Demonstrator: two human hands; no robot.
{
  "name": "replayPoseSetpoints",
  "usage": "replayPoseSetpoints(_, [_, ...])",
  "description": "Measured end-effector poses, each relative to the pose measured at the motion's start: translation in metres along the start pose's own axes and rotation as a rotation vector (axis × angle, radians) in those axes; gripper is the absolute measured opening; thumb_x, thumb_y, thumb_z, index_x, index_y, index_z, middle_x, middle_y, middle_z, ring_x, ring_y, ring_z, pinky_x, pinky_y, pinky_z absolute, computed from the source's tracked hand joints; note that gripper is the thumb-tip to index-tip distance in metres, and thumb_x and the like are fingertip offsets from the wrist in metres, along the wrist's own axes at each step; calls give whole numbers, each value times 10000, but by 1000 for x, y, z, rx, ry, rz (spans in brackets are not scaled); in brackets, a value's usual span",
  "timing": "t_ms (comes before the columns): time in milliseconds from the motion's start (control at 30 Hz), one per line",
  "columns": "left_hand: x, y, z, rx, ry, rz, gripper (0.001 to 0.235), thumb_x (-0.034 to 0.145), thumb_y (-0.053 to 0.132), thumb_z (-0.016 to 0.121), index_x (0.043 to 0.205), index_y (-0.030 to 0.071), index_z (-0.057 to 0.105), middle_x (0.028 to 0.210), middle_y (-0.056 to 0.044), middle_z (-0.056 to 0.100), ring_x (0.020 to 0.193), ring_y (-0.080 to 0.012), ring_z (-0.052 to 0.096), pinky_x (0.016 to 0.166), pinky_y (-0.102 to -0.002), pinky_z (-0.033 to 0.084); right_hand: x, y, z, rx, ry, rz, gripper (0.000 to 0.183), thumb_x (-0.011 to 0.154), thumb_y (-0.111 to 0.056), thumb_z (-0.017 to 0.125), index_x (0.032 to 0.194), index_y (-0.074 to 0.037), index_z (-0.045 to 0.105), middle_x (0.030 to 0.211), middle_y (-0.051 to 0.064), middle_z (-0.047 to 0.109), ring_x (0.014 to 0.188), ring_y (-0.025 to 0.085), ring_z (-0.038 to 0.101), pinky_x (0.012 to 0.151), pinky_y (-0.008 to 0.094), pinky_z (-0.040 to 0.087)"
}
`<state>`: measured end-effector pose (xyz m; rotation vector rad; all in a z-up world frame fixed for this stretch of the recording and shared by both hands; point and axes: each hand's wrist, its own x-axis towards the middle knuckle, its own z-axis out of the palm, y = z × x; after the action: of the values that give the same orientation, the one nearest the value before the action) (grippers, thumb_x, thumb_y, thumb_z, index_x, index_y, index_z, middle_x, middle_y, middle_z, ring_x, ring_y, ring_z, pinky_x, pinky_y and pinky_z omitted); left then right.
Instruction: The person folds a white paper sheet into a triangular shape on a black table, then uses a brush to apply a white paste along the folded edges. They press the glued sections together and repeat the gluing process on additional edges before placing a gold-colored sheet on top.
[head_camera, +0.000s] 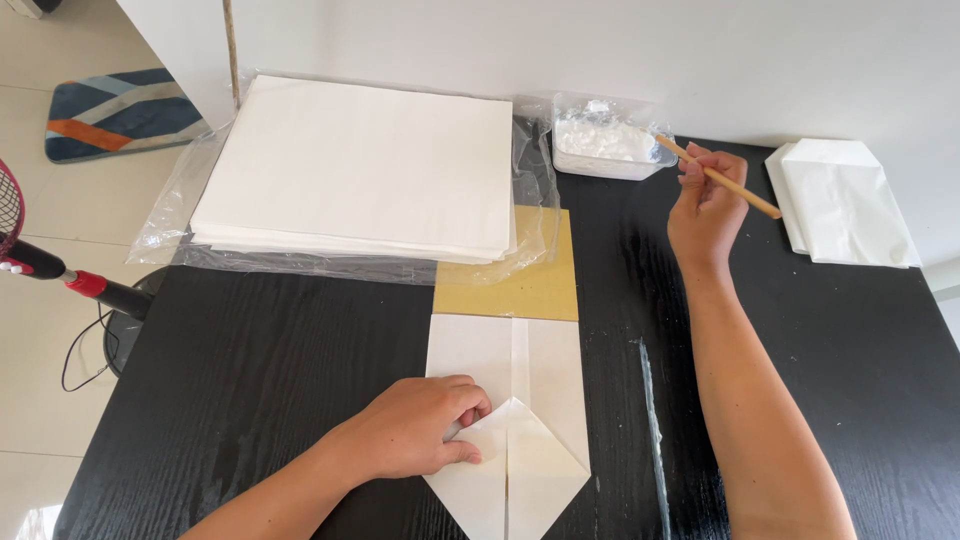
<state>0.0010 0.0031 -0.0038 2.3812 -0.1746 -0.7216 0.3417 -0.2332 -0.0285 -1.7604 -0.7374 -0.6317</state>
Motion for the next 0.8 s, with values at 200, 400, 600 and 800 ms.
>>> replayPoseSetpoints(200, [0, 0, 2, 9, 8, 0, 284, 903, 389, 765, 1042, 211, 594, 1006, 109, 589, 817, -150, 573, 715, -350, 445, 2, -14, -4, -43, -106, 71, 41, 1111, -38, 486, 1150, -34, 474, 1240, 250, 640, 1150, 302, 674, 876, 338, 579])
replayPoseSetpoints(400, [0, 0, 2, 1, 14, 4, 291, 900, 387, 765, 1064, 212, 600, 1011, 110, 596, 802, -151, 575, 719, -349, 445, -2, -19, -11, -115, -143, 160, 148, 1077, -82, 610, 1188, -63, 513, 1275, 148, 705, 850, 185, 693, 696, 272, 537])
replayPoseSetpoints(600, [-1, 0, 2, 7, 16, 12, 291, 904, 391, 758, 1082, 219, 604, 1017, 116, 598, 794, -138, 567, 708, -337, 440, 0, -45, -13, -217, -164, 323, 235, 1011, -147, 688, 1187, -104, 539, 1219, 44, 709, 945, 151, 700, 736, 273, 568])
replayPoseSetpoints(800, [0, 0, 1, 16, 24, 18, 294, 898, 382, 770, 1065, 208, 603, 1008, 107, 592, 793, -144, 564, 717, -339, 443, -3, -62, -28, -327, -219, 545, 633, 882, -244, 817, 1352, -112, 415, 1258, 32, 572, 996, 143, 655, 831, 321, 547])
